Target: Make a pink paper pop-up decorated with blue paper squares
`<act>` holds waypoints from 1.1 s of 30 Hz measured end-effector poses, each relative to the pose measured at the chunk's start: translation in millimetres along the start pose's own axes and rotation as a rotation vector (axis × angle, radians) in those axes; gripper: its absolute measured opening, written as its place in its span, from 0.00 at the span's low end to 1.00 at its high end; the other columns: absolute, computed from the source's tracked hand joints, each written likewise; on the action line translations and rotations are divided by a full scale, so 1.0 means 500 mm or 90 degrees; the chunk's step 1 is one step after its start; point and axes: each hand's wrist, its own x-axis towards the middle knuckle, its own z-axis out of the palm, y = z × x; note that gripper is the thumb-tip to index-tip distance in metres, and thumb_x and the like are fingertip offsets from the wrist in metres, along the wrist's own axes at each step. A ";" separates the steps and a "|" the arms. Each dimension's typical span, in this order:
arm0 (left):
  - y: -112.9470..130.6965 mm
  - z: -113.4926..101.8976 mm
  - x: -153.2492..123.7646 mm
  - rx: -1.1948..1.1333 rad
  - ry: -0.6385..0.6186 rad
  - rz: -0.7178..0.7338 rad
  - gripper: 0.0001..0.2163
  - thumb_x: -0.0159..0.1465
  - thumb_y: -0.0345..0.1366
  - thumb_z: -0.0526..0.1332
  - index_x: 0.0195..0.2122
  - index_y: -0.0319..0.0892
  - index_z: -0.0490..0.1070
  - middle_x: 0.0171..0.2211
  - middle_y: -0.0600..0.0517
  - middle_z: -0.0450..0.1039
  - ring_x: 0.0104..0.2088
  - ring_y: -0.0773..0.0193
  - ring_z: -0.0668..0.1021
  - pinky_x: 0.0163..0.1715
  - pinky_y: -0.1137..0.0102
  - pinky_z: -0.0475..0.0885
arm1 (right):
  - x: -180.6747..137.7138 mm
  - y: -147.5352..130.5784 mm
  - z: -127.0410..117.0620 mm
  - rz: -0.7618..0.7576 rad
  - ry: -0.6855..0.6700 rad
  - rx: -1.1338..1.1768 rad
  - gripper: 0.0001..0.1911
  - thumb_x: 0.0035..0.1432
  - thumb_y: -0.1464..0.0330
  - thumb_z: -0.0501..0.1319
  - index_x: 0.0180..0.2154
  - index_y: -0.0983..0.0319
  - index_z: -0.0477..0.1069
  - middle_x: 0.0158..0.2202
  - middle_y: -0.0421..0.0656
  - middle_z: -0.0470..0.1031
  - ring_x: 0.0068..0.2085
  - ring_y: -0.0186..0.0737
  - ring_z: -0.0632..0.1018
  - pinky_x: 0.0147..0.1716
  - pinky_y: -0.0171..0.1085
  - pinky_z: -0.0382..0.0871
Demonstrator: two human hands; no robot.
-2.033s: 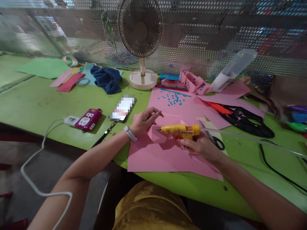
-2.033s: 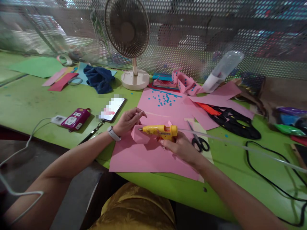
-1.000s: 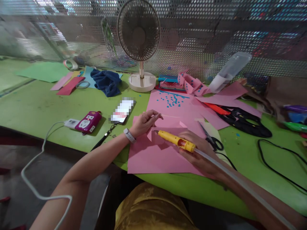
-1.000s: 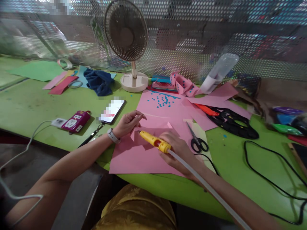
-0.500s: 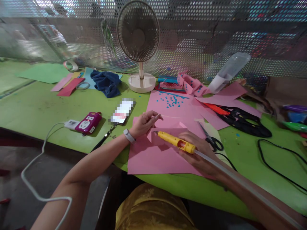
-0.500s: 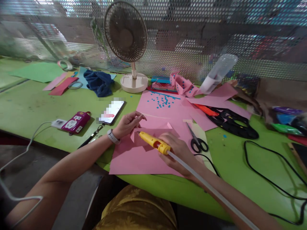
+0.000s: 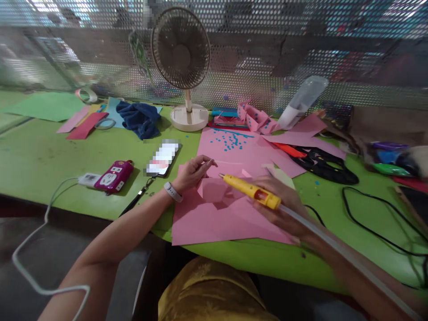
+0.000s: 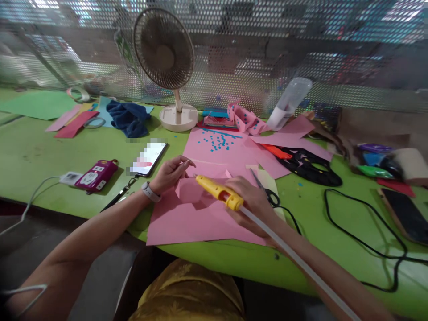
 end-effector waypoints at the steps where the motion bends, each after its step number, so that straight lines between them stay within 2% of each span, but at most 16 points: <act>1: -0.003 -0.001 0.000 -0.004 0.005 -0.008 0.15 0.68 0.48 0.55 0.37 0.40 0.72 0.16 0.59 0.63 0.16 0.74 0.70 0.21 0.78 0.69 | -0.002 0.010 -0.016 -0.011 0.025 -0.025 0.15 0.55 0.72 0.60 0.46 0.59 0.67 0.42 0.47 0.74 0.44 0.44 0.76 0.44 0.43 0.71; 4: -0.008 -0.003 0.001 -0.018 0.002 -0.038 0.15 0.67 0.48 0.56 0.38 0.41 0.73 0.16 0.58 0.64 0.18 0.72 0.71 0.23 0.77 0.70 | -0.022 0.057 -0.071 -0.019 0.065 -0.116 0.15 0.56 0.69 0.61 0.47 0.59 0.67 0.42 0.47 0.75 0.43 0.45 0.77 0.44 0.43 0.70; 6: -0.008 -0.003 0.001 -0.018 -0.002 -0.051 0.15 0.67 0.48 0.56 0.39 0.41 0.73 0.16 0.58 0.64 0.19 0.71 0.72 0.22 0.77 0.68 | -0.049 0.101 -0.108 0.024 0.081 -0.169 0.14 0.56 0.68 0.63 0.46 0.58 0.68 0.42 0.49 0.75 0.43 0.45 0.76 0.44 0.42 0.69; 11: 0.006 -0.004 0.007 -0.013 0.004 -0.050 0.15 0.67 0.48 0.56 0.39 0.41 0.73 0.16 0.58 0.65 0.20 0.70 0.71 0.25 0.75 0.69 | -0.142 0.217 -0.183 0.248 0.116 -0.324 0.10 0.56 0.67 0.64 0.41 0.61 0.71 0.41 0.55 0.75 0.41 0.47 0.75 0.44 0.41 0.66; 14: 0.012 -0.007 0.012 0.015 0.035 -0.010 0.15 0.67 0.47 0.57 0.38 0.40 0.74 0.21 0.54 0.71 0.25 0.68 0.74 0.33 0.73 0.71 | -0.180 0.269 -0.213 0.356 0.102 -0.363 0.13 0.55 0.63 0.64 0.40 0.63 0.72 0.40 0.59 0.75 0.40 0.48 0.74 0.41 0.41 0.65; 17: 0.014 -0.011 0.015 0.001 0.081 0.011 0.14 0.66 0.46 0.58 0.37 0.39 0.74 0.25 0.52 0.74 0.29 0.67 0.76 0.40 0.70 0.71 | -0.192 0.300 -0.228 0.424 0.088 -0.398 0.17 0.54 0.60 0.65 0.41 0.65 0.72 0.40 0.61 0.75 0.39 0.49 0.73 0.40 0.43 0.64; 20: 0.019 -0.014 0.015 -0.050 0.093 -0.002 0.15 0.65 0.47 0.59 0.38 0.38 0.74 0.25 0.52 0.74 0.28 0.68 0.77 0.37 0.71 0.73 | -0.192 0.317 -0.231 0.437 0.062 -0.400 0.17 0.56 0.61 0.63 0.44 0.66 0.73 0.42 0.61 0.75 0.41 0.48 0.73 0.41 0.42 0.64; 23: 0.026 -0.014 0.011 -0.145 0.055 -0.034 0.16 0.64 0.47 0.60 0.38 0.37 0.73 0.26 0.50 0.75 0.28 0.67 0.78 0.35 0.71 0.74 | -0.196 0.337 -0.231 0.439 0.045 -0.395 0.17 0.56 0.61 0.63 0.43 0.65 0.74 0.42 0.60 0.76 0.40 0.47 0.74 0.40 0.42 0.65; 25: 0.028 -0.014 0.009 -0.234 0.010 -0.063 0.17 0.64 0.48 0.61 0.40 0.37 0.73 0.28 0.49 0.76 0.31 0.66 0.79 0.38 0.69 0.76 | -0.201 0.354 -0.238 0.444 0.021 -0.387 0.16 0.52 0.62 0.66 0.42 0.63 0.75 0.41 0.60 0.76 0.37 0.46 0.74 0.37 0.42 0.66; 28: 0.029 -0.016 0.007 -0.310 -0.032 -0.080 0.16 0.64 0.47 0.61 0.43 0.37 0.72 0.33 0.47 0.78 0.36 0.65 0.81 0.42 0.67 0.77 | -0.194 0.358 -0.257 0.401 -0.055 -0.386 0.15 0.47 0.62 0.70 0.38 0.60 0.76 0.41 0.59 0.77 0.37 0.48 0.76 0.37 0.44 0.66; 31: 0.032 -0.015 0.005 -0.326 -0.070 -0.085 0.15 0.66 0.45 0.59 0.45 0.37 0.72 0.36 0.45 0.78 0.38 0.64 0.81 0.45 0.66 0.77 | -0.147 0.302 -0.252 0.345 -0.022 -0.415 0.16 0.47 0.61 0.71 0.39 0.59 0.76 0.43 0.58 0.77 0.40 0.50 0.77 0.38 0.46 0.65; 33: 0.035 -0.014 0.003 -0.306 -0.077 -0.084 0.15 0.67 0.44 0.58 0.46 0.37 0.72 0.37 0.44 0.79 0.39 0.64 0.81 0.47 0.64 0.76 | -0.094 0.234 -0.216 0.299 0.012 -0.356 0.12 0.54 0.63 0.66 0.41 0.58 0.76 0.45 0.54 0.78 0.43 0.47 0.77 0.40 0.44 0.66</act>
